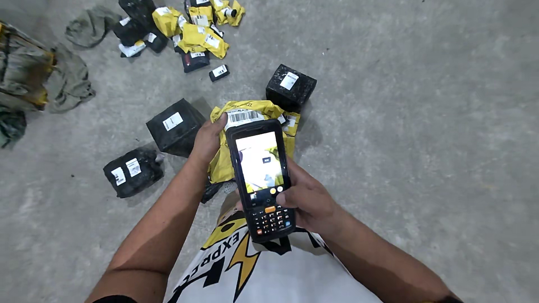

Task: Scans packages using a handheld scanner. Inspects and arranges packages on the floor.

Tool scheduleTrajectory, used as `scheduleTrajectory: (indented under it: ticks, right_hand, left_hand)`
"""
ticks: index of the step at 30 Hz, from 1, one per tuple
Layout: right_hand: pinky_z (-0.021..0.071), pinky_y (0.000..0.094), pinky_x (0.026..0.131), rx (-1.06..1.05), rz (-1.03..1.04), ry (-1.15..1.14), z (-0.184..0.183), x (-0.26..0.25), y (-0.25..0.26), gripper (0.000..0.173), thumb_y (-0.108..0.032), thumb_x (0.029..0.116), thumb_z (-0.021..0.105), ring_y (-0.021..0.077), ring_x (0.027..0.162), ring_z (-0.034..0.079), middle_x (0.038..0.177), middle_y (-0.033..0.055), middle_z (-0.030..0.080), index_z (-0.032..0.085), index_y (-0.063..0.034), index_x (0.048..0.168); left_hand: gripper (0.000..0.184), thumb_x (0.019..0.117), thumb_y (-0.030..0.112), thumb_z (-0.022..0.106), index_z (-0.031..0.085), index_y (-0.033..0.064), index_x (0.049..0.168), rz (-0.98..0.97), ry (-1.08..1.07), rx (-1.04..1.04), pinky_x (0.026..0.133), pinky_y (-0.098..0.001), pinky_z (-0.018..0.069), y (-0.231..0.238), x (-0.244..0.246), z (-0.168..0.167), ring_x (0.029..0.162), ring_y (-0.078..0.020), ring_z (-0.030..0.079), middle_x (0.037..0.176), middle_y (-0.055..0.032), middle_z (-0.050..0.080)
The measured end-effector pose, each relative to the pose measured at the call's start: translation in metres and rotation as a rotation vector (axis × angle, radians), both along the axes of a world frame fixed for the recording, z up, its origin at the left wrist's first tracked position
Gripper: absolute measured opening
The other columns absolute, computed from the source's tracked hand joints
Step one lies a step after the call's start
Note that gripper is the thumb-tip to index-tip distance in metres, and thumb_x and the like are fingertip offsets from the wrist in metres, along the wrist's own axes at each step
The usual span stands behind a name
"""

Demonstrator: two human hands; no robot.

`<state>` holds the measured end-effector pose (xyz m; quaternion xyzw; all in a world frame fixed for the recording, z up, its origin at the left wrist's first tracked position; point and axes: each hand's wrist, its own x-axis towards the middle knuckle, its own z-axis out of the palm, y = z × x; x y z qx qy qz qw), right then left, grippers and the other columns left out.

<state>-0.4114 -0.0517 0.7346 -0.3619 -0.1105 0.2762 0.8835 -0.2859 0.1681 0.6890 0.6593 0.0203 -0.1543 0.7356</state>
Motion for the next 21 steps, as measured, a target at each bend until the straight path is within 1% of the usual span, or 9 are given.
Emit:
scheduleTrajectory:
  ticks: [3, 7, 10, 12, 14, 15, 16, 18, 21]
  right_hand:
    - [0.0573, 0.0471, 0.096, -0.02, -0.008, 0.003, 0.001, -0.002, 0.002, 0.063, -0.013, 0.0912, 0.054, 0.0298, 0.113, 0.066, 0.127, 0.0177, 0.062, 0.029, -0.0113, 0.149]
    - [0.0581, 0.0458, 0.096, -0.045, -0.054, 0.007, -0.001, -0.005, 0.005, 0.055, -0.013, 0.0964, 0.055, 0.0283, 0.109, 0.068, 0.122, 0.0165, 0.065, 0.033, -0.0103, 0.147]
    - [0.0581, 0.0482, 0.095, -0.021, -0.07, 0.027, -0.005, -0.007, 0.004, 0.062, -0.017, 0.0925, 0.059, 0.0317, 0.11, 0.068, 0.124, 0.0189, 0.064, 0.032, -0.0111, 0.149]
    - [0.0576, 0.0504, 0.094, -0.033, -0.088, 0.041, -0.008, -0.005, 0.001, 0.064, -0.02, 0.0903, 0.059, 0.0341, 0.111, 0.067, 0.125, 0.021, 0.063, 0.034, -0.0134, 0.149]
    - [0.0582, 0.051, 0.092, -0.084, -0.141, 0.045, -0.012, -0.004, -0.004, 0.058, -0.019, 0.0922, 0.055, 0.0346, 0.108, 0.068, 0.122, 0.0217, 0.065, 0.038, -0.0147, 0.148]
    - [0.0591, 0.0505, 0.091, -0.126, -0.182, 0.051, -0.014, -0.003, -0.006, 0.055, -0.017, 0.0932, 0.052, 0.0342, 0.106, 0.069, 0.12, 0.0215, 0.066, 0.039, -0.0145, 0.147]
    - [0.0598, 0.0502, 0.09, -0.174, -0.225, 0.058, -0.016, -0.002, -0.008, 0.051, -0.017, 0.0948, 0.05, 0.0337, 0.104, 0.07, 0.118, 0.0209, 0.067, 0.042, -0.0141, 0.145]
    - [0.0606, 0.0498, 0.089, -0.26, -0.289, 0.09, -0.021, 0.001, -0.011, 0.047, -0.025, 0.1, 0.047, 0.0328, 0.102, 0.071, 0.117, 0.0196, 0.068, 0.042, -0.0156, 0.146]
    - [0.0608, 0.0515, 0.088, -0.282, -0.33, 0.156, -0.028, 0.005, -0.016, 0.052, -0.039, 0.1027, 0.049, 0.0361, 0.102, 0.071, 0.117, 0.0224, 0.068, 0.041, -0.0163, 0.149]
  left_hand:
    - [0.032, 0.1121, 0.03, 0.037, 0.061, 0.012, 0.122, 0.0, -0.004, 0.018, 0.084, -0.0239, 0.0601, 0.001, 0.0, -0.001, 0.092, -0.0027, 0.07, 0.099, 0.0036, 0.073]
    - [0.031, 0.1119, 0.029, 0.037, 0.061, 0.0115, 0.121, 0.013, 0.012, 0.025, 0.084, -0.0244, 0.06, 0.004, -0.002, -0.001, 0.091, -0.0024, 0.07, 0.098, 0.0039, 0.073]
    - [0.027, 0.1117, 0.026, 0.038, 0.06, 0.0122, 0.119, 0.045, 0.007, 0.087, 0.08, -0.0223, 0.0605, 0.006, -0.007, 0.003, 0.087, -0.0006, 0.069, 0.095, 0.0054, 0.072]
    - [0.025, 0.1103, 0.023, 0.041, 0.06, 0.0119, 0.121, -0.006, -0.067, 0.232, 0.085, -0.022, 0.0587, 0.019, -0.008, -0.009, 0.092, 0.0007, 0.068, 0.1, 0.0064, 0.07]
    - [0.025, 0.1078, 0.024, 0.049, 0.065, 0.0093, 0.121, -0.085, -0.076, 0.44, 0.08, -0.0304, 0.0589, 0.043, -0.006, -0.035, 0.087, -0.0066, 0.068, 0.1, -0.0007, 0.071]
    - [0.026, 0.1076, 0.026, 0.052, 0.065, 0.0083, 0.121, -0.123, -0.041, 0.562, 0.076, -0.0372, 0.0572, 0.055, -0.008, -0.046, 0.083, -0.0128, 0.066, 0.099, -0.0061, 0.07]
    - [0.027, 0.1074, 0.028, 0.053, 0.065, 0.0072, 0.12, -0.148, 0.01, 0.668, 0.076, -0.045, 0.0562, 0.066, -0.011, -0.057, 0.083, -0.0194, 0.066, 0.099, -0.011, 0.069]
    - [0.03, 0.1066, 0.03, 0.056, 0.066, 0.0065, 0.122, -0.155, 0.112, 0.809, 0.082, -0.053, 0.0556, 0.09, -0.019, -0.081, 0.089, -0.0258, 0.068, 0.103, -0.0157, 0.07]
    - [0.036, 0.105, 0.032, 0.057, 0.065, 0.005, 0.127, -0.173, 0.261, 0.971, 0.093, -0.0583, 0.053, 0.136, -0.041, -0.127, 0.103, -0.0316, 0.068, 0.113, -0.0197, 0.069]
